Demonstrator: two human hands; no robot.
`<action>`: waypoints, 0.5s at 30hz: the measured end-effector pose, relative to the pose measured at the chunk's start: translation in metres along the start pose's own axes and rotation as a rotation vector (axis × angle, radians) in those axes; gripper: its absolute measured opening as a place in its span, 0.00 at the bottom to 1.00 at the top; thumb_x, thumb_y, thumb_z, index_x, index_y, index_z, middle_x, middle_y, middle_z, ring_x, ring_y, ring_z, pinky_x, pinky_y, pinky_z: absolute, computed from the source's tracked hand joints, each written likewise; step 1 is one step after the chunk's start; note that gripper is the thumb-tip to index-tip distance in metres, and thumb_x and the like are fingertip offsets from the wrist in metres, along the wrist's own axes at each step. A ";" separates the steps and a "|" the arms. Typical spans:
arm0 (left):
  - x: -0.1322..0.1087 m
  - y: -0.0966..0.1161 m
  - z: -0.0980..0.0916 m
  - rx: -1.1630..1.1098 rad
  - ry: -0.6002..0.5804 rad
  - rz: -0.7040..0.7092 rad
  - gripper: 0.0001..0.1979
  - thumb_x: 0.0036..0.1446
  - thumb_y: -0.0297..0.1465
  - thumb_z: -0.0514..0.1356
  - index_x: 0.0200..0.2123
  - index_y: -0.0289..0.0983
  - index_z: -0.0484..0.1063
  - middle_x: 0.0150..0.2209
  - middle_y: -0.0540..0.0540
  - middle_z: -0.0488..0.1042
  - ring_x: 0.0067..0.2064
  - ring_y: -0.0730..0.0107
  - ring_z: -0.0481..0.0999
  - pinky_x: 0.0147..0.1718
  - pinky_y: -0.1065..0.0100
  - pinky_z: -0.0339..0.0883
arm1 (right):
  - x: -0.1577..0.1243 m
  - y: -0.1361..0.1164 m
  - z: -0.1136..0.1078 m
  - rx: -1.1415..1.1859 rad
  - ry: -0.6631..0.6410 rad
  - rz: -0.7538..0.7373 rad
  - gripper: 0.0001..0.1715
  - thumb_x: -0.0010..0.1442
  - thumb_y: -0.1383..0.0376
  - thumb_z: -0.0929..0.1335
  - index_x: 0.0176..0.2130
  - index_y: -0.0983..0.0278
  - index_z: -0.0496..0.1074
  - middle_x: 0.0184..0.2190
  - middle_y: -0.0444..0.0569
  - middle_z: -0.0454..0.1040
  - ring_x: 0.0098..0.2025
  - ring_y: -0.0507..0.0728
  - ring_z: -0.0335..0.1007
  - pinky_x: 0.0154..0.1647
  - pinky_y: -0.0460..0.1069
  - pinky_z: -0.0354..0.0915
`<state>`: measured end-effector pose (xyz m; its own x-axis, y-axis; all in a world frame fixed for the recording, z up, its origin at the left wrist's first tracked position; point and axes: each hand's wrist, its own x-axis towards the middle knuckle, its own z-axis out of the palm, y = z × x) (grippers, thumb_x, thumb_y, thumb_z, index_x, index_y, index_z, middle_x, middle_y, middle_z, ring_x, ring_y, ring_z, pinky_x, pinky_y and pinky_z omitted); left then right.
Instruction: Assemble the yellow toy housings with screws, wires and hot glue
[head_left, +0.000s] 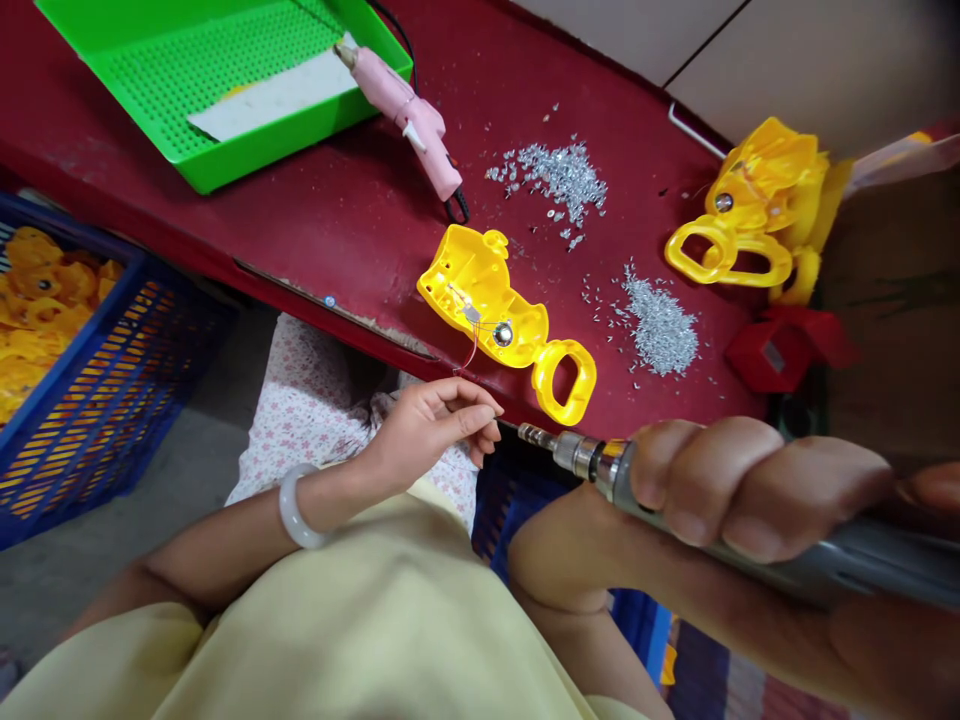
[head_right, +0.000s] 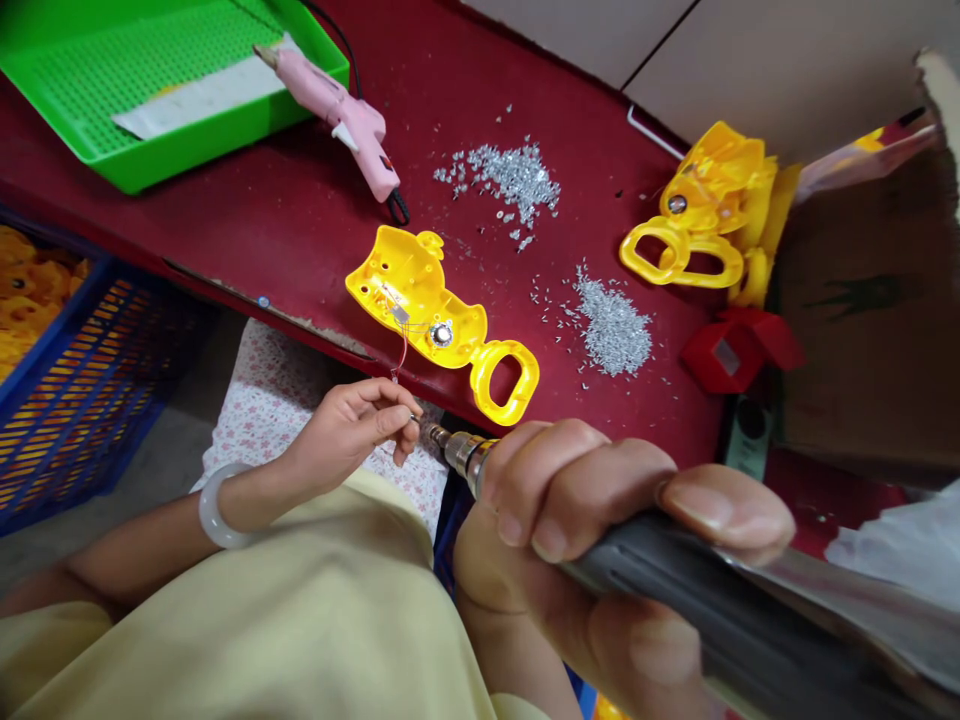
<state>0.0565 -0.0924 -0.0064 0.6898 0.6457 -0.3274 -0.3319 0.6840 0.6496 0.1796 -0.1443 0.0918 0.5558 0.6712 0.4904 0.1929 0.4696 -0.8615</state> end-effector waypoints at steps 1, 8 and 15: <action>0.000 0.001 0.000 0.016 0.000 0.009 0.12 0.53 0.36 0.67 0.33 0.34 0.72 0.24 0.51 0.75 0.25 0.77 0.74 0.24 0.74 0.69 | 0.000 0.002 0.001 0.012 -0.026 -0.038 0.07 0.59 0.58 0.68 0.37 0.55 0.75 0.12 0.36 0.50 0.13 0.49 0.44 0.10 0.48 0.46; -0.007 0.008 0.001 0.337 0.003 0.127 0.13 0.65 0.39 0.55 0.44 0.35 0.67 0.28 0.49 0.76 0.27 0.74 0.76 0.25 0.72 0.70 | 0.004 0.008 -0.019 0.010 -0.075 -0.087 0.09 0.57 0.61 0.68 0.40 0.56 0.75 0.14 0.36 0.52 0.14 0.49 0.46 0.12 0.49 0.49; 0.020 0.067 0.000 1.575 0.027 1.117 0.16 0.62 0.34 0.60 0.51 0.36 0.68 0.45 0.42 0.77 0.50 0.57 0.75 0.49 0.55 0.67 | 0.031 0.035 -0.026 0.085 -0.088 -0.206 0.12 0.53 0.59 0.71 0.40 0.56 0.73 0.18 0.34 0.58 0.17 0.47 0.56 0.15 0.47 0.61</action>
<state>0.0479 -0.0333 0.0303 0.5949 0.5223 0.6110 0.2528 -0.8431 0.4746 0.2248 -0.1225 0.0731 0.4386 0.6015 0.6677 0.2243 0.6462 -0.7295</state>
